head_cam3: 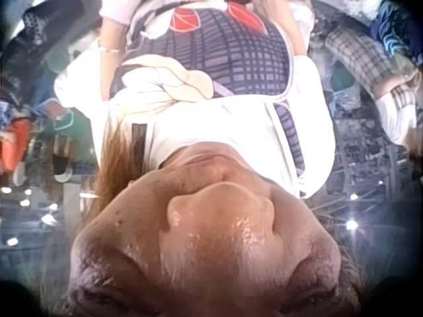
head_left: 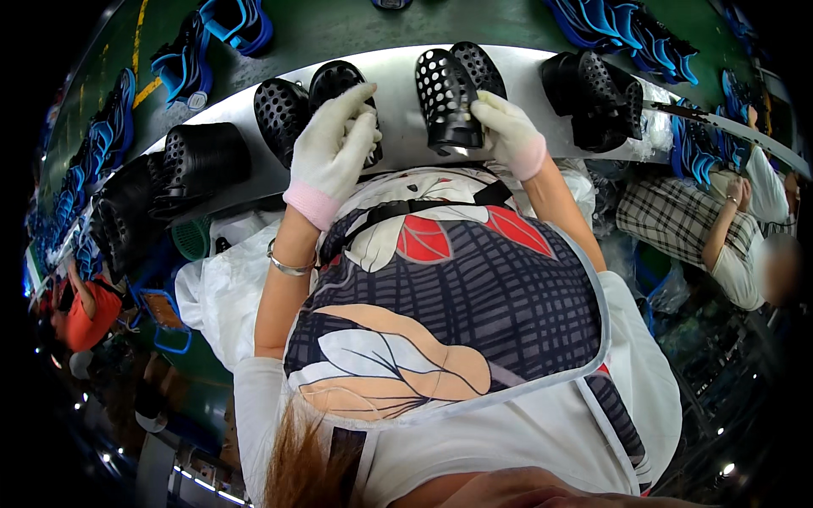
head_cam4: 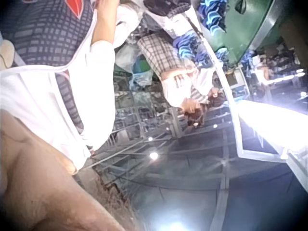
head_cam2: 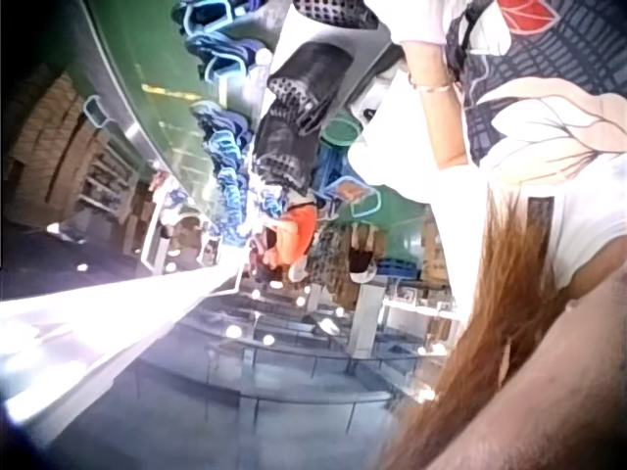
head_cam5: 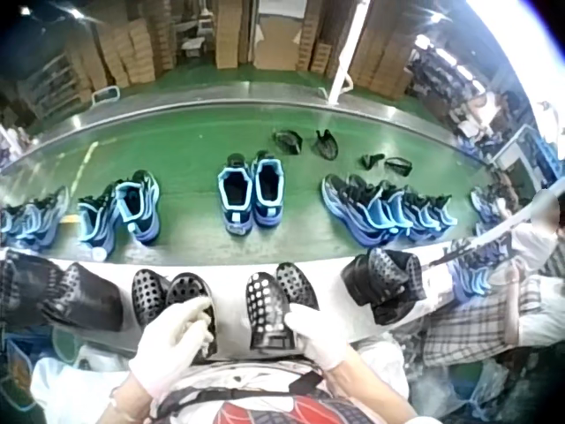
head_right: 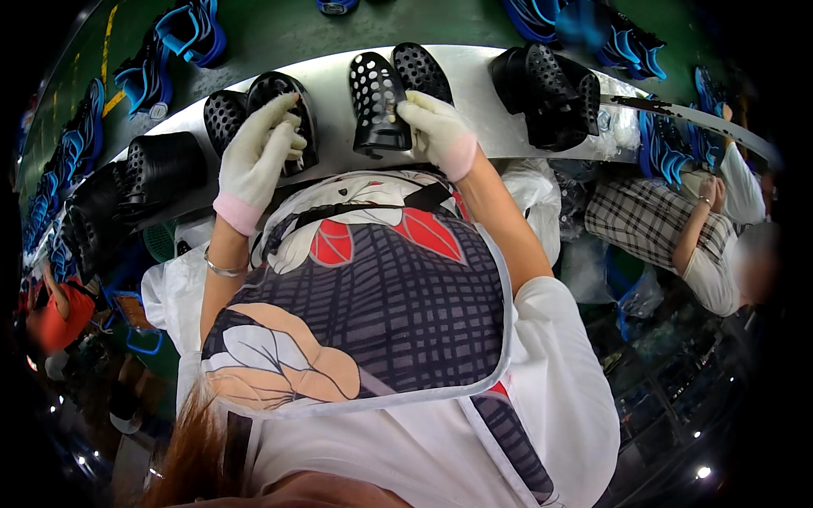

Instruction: The person reaches into a large bag to retrieve black plastic shoe lasts and places them onto a work table, then takes blue and black shoe uppers from a conveyor belt and stretches them over the lasts.

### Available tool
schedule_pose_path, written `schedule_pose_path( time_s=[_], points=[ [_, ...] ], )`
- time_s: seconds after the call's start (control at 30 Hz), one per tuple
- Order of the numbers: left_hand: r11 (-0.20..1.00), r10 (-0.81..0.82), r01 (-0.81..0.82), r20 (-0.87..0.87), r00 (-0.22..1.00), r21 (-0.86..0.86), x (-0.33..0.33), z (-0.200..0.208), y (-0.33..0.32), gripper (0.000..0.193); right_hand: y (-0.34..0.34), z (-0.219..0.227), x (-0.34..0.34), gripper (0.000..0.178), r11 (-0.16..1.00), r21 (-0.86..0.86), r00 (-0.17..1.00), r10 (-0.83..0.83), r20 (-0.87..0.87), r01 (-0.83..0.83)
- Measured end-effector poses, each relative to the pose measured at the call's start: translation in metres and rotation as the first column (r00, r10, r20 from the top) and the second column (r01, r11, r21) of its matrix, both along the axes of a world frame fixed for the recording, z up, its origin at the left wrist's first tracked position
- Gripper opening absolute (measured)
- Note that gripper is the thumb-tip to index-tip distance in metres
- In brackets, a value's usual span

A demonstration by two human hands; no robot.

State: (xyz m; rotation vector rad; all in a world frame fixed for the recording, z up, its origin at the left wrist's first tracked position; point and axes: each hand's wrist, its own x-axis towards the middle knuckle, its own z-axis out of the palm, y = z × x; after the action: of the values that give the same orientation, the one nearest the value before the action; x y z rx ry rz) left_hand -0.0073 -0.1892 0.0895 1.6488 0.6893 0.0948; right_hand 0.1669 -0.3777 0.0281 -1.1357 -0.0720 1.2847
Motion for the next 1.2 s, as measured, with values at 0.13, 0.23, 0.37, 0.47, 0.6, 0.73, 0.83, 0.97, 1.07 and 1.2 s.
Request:
schedule_pose_path(
  time_s=[0.13, 0.23, 0.37, 0.47, 0.6, 0.73, 0.83, 0.97, 1.07, 1.2],
  points=[
    [0.991, 0.029, -0.01, 0.139, 0.99, -0.131, 0.017, 0.0, 0.001, 0.043, -0.012, -0.006, -0.001, 0.029, 0.971, 0.238, 0.967, -0.043, 0.251, -0.019],
    [0.911, 0.062, -0.026, 0.075, 0.995, -0.411, 0.004, 0.014, 0.008, 0.047, 0.014, 0.013, -0.014, 0.041, 0.892, 0.367, 0.501, -0.199, 0.842, -0.262],
    [0.663, 0.153, 0.195, 0.385, 0.91, -0.723, 0.009, -0.006, 0.012, 0.071, 0.052, 0.041, -0.035, 0.036, 0.912, 0.404, 0.969, 0.161, -0.187, -0.074],
    [0.635, 0.099, 0.298, 0.457, 0.884, -0.713, 0.031, 0.025, 0.0, 0.084, 0.049, 0.058, -0.038, 0.034, 0.943, 0.323, 0.836, 0.11, -0.538, 0.084],
    [0.604, 0.223, 0.23, 0.439, 0.87, -0.763, 0.028, 0.01, 0.006, 0.068, 0.04, 0.055, -0.03, 0.038, 0.99, -0.043, 0.829, 0.135, 0.542, -0.133],
    [0.556, 0.332, 0.134, 0.366, 0.869, -0.82, 0.034, -0.003, 0.01, 0.056, 0.032, 0.063, -0.019, 0.042, 0.979, -0.171, 0.645, 0.201, 0.737, -0.11],
    [0.585, 0.367, 0.041, 0.309, 0.878, -0.81, 0.042, -0.001, 0.005, 0.048, 0.03, 0.088, -0.012, 0.054, 0.945, -0.263, 0.446, 0.323, 0.835, -0.193],
    [0.59, 0.415, -0.03, 0.27, 0.869, -0.807, 0.06, -0.003, -0.007, 0.042, 0.031, 0.086, -0.005, 0.063, 0.887, -0.414, 0.207, 0.453, 0.867, -0.204],
    [0.667, 0.419, -0.042, 0.328, 0.847, -0.744, 0.071, -0.01, -0.008, 0.034, 0.034, 0.075, 0.0, 0.064, 0.853, -0.465, 0.218, 0.513, 0.83, -0.236],
    [0.73, 0.556, -0.399, 0.143, 0.819, -0.554, 0.09, -0.028, 0.003, 0.017, 0.041, 0.074, 0.014, 0.06, 0.819, -0.501, 0.241, 0.565, 0.789, -0.28]
  ],
)
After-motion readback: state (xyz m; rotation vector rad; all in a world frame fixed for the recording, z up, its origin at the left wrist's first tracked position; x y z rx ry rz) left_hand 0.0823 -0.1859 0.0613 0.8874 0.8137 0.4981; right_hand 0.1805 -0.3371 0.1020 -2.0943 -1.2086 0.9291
